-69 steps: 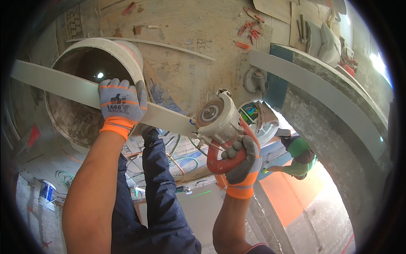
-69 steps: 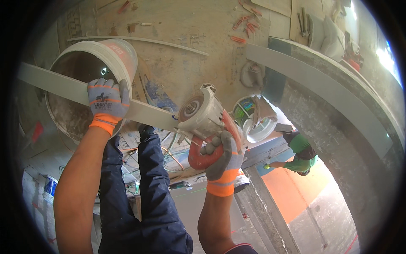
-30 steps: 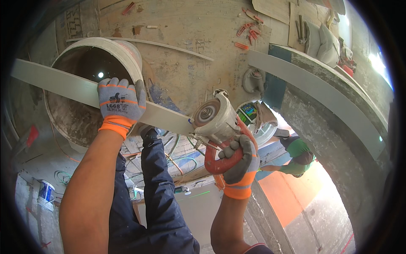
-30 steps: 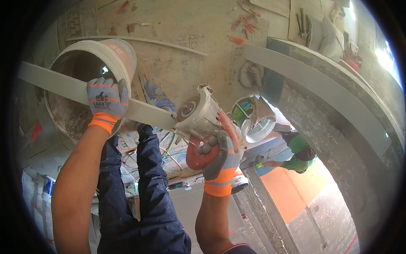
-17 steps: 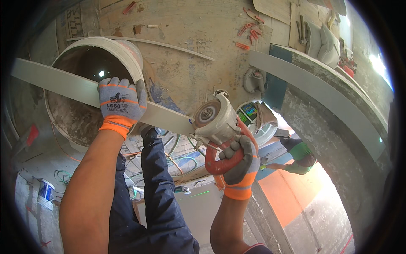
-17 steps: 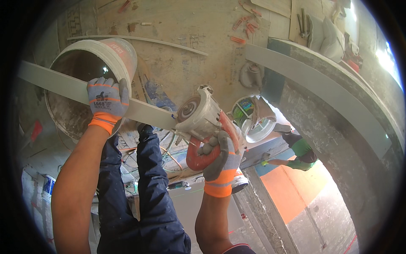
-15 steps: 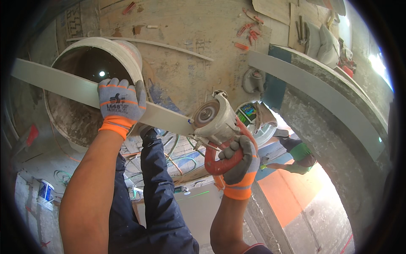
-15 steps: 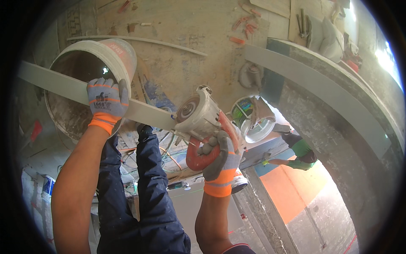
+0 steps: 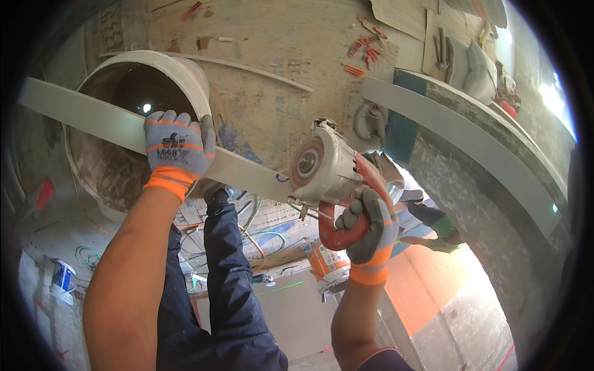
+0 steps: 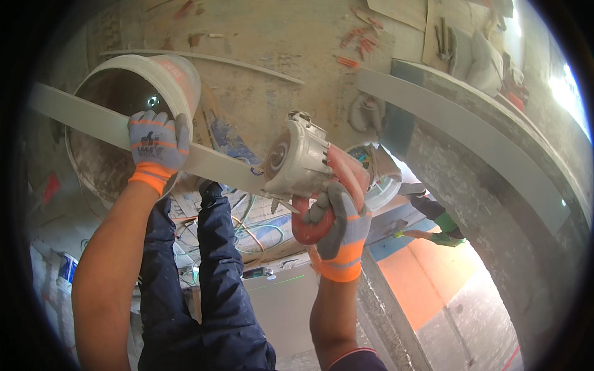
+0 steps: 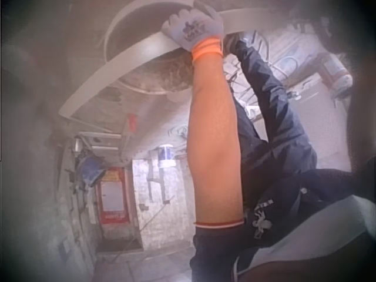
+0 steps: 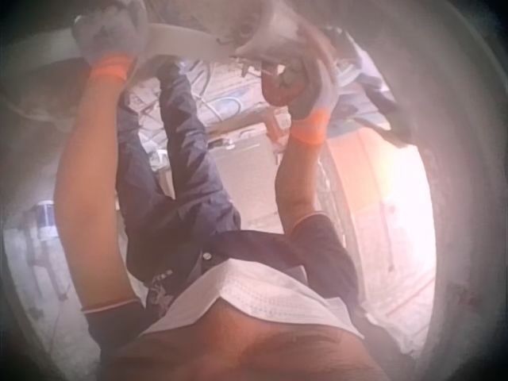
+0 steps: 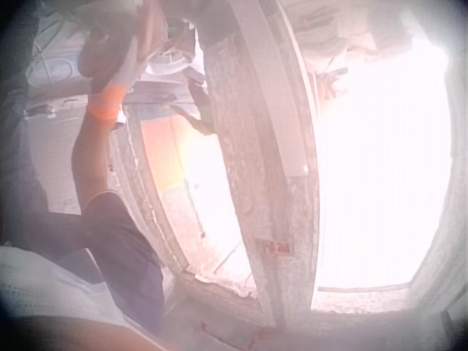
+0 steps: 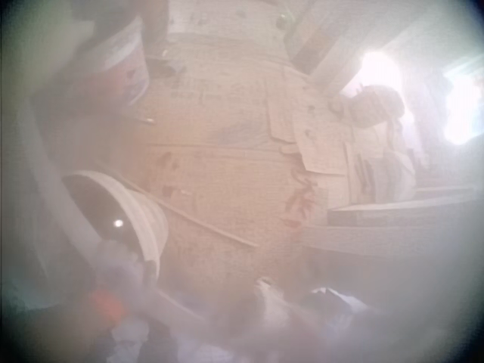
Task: The person uses an angle grinder to smooth the edge of a long white tile, then carries it to a tiled wall and fits it into place. The person marks the tile with a marker and returns to grind the edge again.
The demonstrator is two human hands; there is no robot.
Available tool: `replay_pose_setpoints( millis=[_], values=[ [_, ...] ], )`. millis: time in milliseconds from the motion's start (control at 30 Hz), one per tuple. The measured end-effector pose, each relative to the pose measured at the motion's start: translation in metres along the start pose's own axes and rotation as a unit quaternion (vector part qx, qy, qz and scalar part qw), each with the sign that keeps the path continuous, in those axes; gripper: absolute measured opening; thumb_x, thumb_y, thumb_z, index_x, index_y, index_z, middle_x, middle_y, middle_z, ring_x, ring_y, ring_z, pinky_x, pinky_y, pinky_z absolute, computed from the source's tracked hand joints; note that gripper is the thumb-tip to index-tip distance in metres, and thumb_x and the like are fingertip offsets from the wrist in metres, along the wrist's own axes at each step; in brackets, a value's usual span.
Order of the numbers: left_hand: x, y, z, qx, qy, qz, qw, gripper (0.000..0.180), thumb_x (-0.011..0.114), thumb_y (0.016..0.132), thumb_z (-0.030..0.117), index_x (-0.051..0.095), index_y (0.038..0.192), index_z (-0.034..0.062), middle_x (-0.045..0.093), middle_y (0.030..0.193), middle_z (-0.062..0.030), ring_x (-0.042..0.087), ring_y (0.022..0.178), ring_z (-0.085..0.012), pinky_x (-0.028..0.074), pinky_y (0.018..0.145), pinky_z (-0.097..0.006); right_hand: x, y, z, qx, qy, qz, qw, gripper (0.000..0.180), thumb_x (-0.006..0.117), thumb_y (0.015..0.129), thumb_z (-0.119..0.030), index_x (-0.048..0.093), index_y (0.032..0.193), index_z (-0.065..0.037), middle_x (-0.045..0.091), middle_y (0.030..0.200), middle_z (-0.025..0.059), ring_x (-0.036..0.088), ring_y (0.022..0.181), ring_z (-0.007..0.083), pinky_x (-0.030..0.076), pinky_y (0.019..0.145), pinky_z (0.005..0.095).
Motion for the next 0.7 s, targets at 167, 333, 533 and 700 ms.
replay_pose_setpoints(
  millis=[167, 333, 533, 700],
  values=[
    [-0.002, 0.001, 0.001, -0.008, 0.002, -0.014, 1.0, 0.033, 0.05, 0.079, 0.028, 0.064, 0.059, 0.0052, 0.058, 0.063, -0.0098, 0.053, 0.068, -0.0257, 0.034, 0.078, -0.037, 0.006, 0.016, -0.009, -0.05, -0.155, -0.07, 0.984, 0.03, 0.043, 0.086, -0.011, 0.055, 0.109, 0.005, 0.052, 0.064, 0.0024, 0.047, 0.055, 0.0081, 0.039, 0.052, 0.0222],
    [-0.001, 0.001, 0.001, -0.016, 0.008, -0.038, 0.999, 0.031, 0.05, 0.078, 0.029, 0.065, 0.063, 0.007, 0.058, 0.066, -0.0092, 0.054, 0.072, -0.025, 0.033, 0.081, -0.037, 0.021, 0.024, -0.029, -0.253, -0.303, -0.126, 0.91, 0.025, 0.049, 0.078, -0.005, 0.058, 0.099, 0.003, 0.052, 0.064, 0.0034, 0.048, 0.055, 0.0107, 0.039, 0.052, 0.0231],
    [0.0, 0.002, 0.002, 0.0, 0.019, 0.009, 1.0, 0.033, 0.053, 0.077, 0.032, 0.064, 0.057, 0.0082, 0.057, 0.061, -0.0071, 0.052, 0.067, -0.0228, 0.036, 0.074, -0.037, 0.031, 0.027, -0.032, -0.44, -0.42, -0.157, 0.778, 0.023, 0.058, 0.063, 0.001, 0.058, 0.086, 0.002, 0.051, 0.067, 0.0061, 0.048, 0.053, 0.0165, 0.04, 0.051, 0.0235],
    [-0.001, 0.003, 0.002, -0.004, 0.012, 0.002, 1.0, 0.032, 0.052, 0.078, 0.03, 0.064, 0.058, 0.0085, 0.056, 0.061, -0.0073, 0.053, 0.067, -0.0235, 0.036, 0.075, -0.037, 0.02, 0.026, -0.022, -0.268, -0.375, -0.159, 0.873, 0.027, 0.059, 0.062, 0.002, 0.059, 0.089, 0.003, 0.051, 0.067, 0.0055, 0.047, 0.053, 0.015, 0.039, 0.05, 0.0228]
  ],
)
Point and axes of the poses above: each hand's wrist, its own y-axis towards the middle knuckle, its own x-axis out of the palm, z = x × y, the point moved 3 cm from there along y, towards the middle knuckle
